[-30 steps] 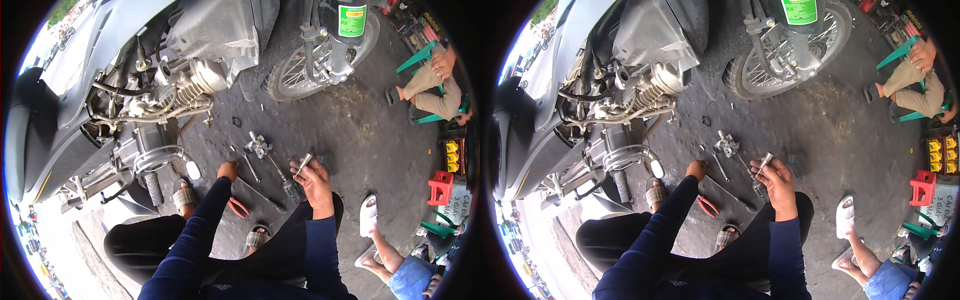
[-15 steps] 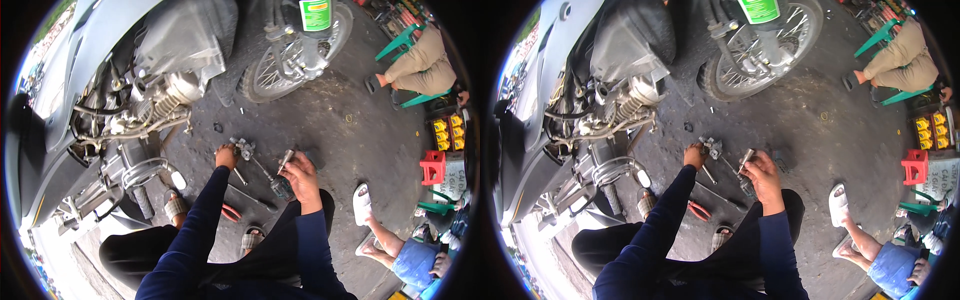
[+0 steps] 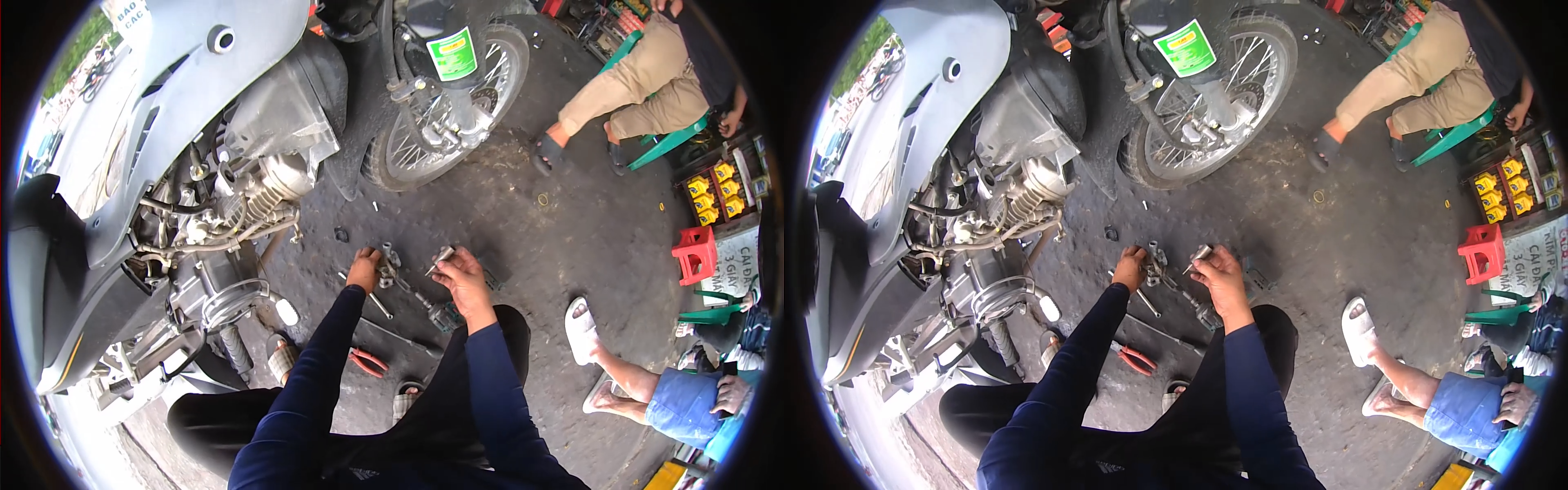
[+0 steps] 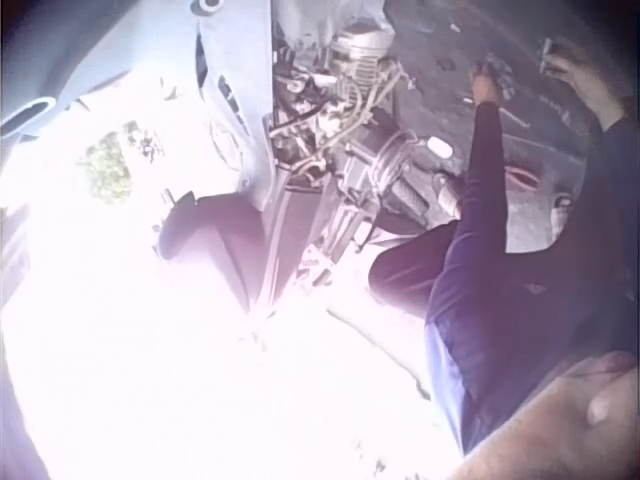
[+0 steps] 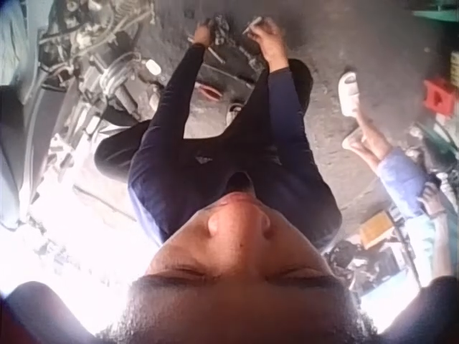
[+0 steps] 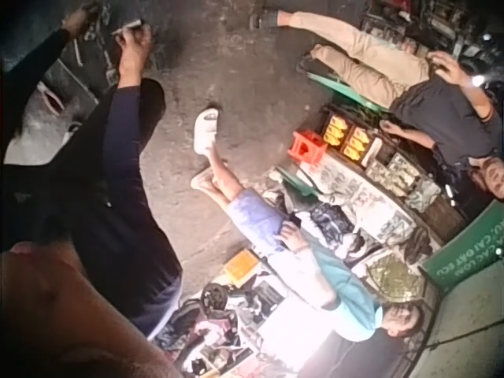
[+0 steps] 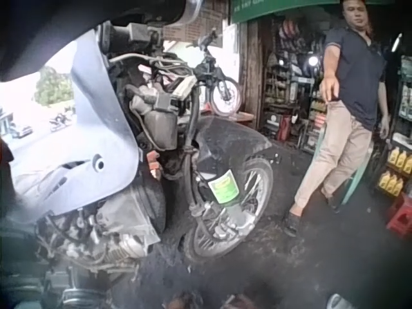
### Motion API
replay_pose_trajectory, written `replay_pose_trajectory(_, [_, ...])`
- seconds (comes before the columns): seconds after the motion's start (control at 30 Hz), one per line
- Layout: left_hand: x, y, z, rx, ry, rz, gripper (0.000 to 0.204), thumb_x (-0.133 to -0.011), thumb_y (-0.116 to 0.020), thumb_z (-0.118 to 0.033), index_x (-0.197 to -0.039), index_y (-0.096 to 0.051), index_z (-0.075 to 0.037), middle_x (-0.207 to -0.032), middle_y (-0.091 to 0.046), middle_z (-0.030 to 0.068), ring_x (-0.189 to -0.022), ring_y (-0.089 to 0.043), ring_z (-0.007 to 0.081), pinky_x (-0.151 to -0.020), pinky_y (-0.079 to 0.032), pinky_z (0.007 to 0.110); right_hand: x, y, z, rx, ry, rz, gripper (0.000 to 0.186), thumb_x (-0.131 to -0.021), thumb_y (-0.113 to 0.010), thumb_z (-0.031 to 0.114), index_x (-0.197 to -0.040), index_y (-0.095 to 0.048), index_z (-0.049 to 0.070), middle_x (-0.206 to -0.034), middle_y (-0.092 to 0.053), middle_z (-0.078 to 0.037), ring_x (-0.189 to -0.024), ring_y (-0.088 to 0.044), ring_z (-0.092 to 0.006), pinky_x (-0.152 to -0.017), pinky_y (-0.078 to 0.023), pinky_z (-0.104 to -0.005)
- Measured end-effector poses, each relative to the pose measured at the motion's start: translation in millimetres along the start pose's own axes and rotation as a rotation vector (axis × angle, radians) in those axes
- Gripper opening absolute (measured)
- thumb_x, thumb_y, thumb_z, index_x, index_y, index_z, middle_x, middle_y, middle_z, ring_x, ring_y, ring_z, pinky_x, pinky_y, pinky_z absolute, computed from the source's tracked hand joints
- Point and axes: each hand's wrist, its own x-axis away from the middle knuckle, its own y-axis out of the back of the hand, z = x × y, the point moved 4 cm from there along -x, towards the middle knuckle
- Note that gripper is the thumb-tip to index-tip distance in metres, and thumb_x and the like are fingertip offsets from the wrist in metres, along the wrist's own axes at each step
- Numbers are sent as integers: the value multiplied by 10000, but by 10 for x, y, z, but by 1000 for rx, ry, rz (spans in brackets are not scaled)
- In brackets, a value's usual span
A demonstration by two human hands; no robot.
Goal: The recorder is repairing a motorcycle, specifically removing the carburetor and adjusting cables.
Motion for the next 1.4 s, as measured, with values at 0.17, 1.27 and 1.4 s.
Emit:
replay_pose_trajectory(0.17, [-142,-92,-41,-7,-113,53,338,-631,-695,-33,-956,-602,-42,-984,-614,127,-1014,-540,357,-919,-443,421,-522,94,-328,127,83,-43,176,-852,-664,51,-988,-556,75,-898,-629,-4,-832,-628,-116,-690,-517,-268])
replay_pose_trajectory(1.27, [-1833,2424,-4540,307,-997,-595,363,-599,-718,-14,-946,-613,2,-1014,-629,155,-1012,-549,352,-866,-464,410,225,140,4346,648,680,-213,480,-831,-646,477,-1091,-604,76,-1012,-617,-22,-960,-552,-192,-783,-443,-380])
replay_pose_trajectory(1.4, [-2176,2732,-4873,319,-1068,-887,367,-581,-727,-78,-931,-638,-7,-850,-616,165,-840,-573,352,-753,-475,421,65,306,4510,372,405,-402,968,-813,-416,757,-1418,-310,8,-1407,-398,-172,-1316,-360,-357,-1000,-345,-567])
